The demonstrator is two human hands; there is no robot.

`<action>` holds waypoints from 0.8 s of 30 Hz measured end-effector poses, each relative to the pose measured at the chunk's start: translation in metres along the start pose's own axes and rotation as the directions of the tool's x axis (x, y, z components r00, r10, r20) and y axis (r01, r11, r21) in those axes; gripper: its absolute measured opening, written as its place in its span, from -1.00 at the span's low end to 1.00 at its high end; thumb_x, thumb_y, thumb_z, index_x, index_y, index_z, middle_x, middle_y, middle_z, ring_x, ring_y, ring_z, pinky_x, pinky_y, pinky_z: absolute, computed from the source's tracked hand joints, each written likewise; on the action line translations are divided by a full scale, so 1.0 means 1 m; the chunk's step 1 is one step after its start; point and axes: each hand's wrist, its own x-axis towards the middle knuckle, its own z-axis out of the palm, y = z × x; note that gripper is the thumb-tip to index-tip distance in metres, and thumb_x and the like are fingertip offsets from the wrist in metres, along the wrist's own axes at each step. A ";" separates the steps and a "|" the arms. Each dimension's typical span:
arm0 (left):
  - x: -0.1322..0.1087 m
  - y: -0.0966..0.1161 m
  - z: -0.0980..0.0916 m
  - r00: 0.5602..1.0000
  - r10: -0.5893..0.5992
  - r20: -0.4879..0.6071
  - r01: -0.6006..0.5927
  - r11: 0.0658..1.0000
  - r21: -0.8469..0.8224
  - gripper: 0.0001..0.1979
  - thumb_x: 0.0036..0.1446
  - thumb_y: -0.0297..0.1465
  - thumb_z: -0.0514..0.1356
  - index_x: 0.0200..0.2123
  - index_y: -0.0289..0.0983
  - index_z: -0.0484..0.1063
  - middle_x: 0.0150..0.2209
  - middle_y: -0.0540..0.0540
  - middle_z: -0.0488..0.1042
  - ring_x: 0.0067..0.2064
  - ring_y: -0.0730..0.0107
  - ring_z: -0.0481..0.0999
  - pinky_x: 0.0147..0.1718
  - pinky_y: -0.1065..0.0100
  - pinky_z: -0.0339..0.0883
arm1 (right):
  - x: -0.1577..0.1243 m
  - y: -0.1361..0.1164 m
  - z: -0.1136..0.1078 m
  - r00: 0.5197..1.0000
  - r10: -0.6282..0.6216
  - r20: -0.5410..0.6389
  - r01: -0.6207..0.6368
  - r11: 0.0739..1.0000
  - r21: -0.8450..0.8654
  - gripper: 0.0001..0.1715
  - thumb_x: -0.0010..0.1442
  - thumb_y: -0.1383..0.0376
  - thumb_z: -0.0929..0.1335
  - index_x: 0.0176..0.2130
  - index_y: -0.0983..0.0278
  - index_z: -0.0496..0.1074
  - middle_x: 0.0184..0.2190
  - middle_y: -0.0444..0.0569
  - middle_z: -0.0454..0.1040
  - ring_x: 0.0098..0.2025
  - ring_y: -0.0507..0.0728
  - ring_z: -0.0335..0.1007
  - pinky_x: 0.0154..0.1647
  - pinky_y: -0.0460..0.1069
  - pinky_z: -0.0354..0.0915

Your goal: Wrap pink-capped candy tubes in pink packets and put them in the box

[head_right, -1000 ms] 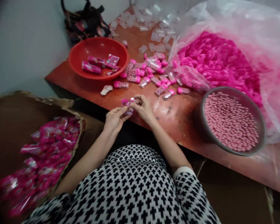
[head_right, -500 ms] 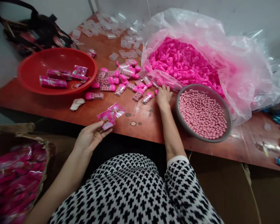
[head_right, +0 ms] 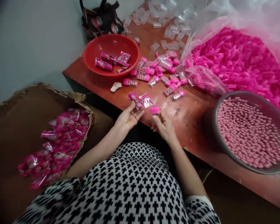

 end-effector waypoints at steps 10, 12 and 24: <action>-0.007 -0.014 -0.001 0.992 -0.002 0.125 0.001 1.000 0.008 -0.85 -0.01 -0.45 0.34 -0.40 -0.35 0.42 -0.45 -0.06 0.54 -0.42 0.45 0.54 -0.34 0.42 0.42 | -0.005 0.000 0.040 0.993 -0.016 -0.115 0.032 0.989 0.142 -0.64 0.14 0.02 0.34 -0.28 0.27 0.35 -0.51 -0.19 0.43 -0.61 -0.06 0.38 -0.65 -0.17 0.36; -0.007 -0.016 -0.002 0.989 0.004 0.147 -0.007 1.000 0.021 -0.82 -0.05 -0.44 0.37 -0.41 -0.35 0.42 -0.46 -0.05 0.53 -0.43 0.46 0.53 -0.37 0.43 0.41 | -0.005 0.001 0.040 0.993 -0.007 -0.119 0.025 0.988 0.154 -0.64 0.13 0.02 0.35 -0.27 0.27 0.36 -0.52 -0.20 0.42 -0.61 -0.06 0.38 -0.66 -0.17 0.36; -0.006 -0.011 -0.001 0.921 0.098 0.378 -0.224 0.925 0.306 -0.58 -0.27 -0.21 0.45 -0.42 -0.35 0.42 -0.54 0.01 0.47 -0.55 0.53 0.43 -0.53 0.48 0.32 | 0.002 0.013 0.043 0.995 -0.017 -0.101 0.041 0.968 0.249 -0.65 0.10 0.04 0.38 -0.32 0.27 0.36 -0.54 -0.20 0.43 -0.63 -0.05 0.39 -0.66 -0.15 0.38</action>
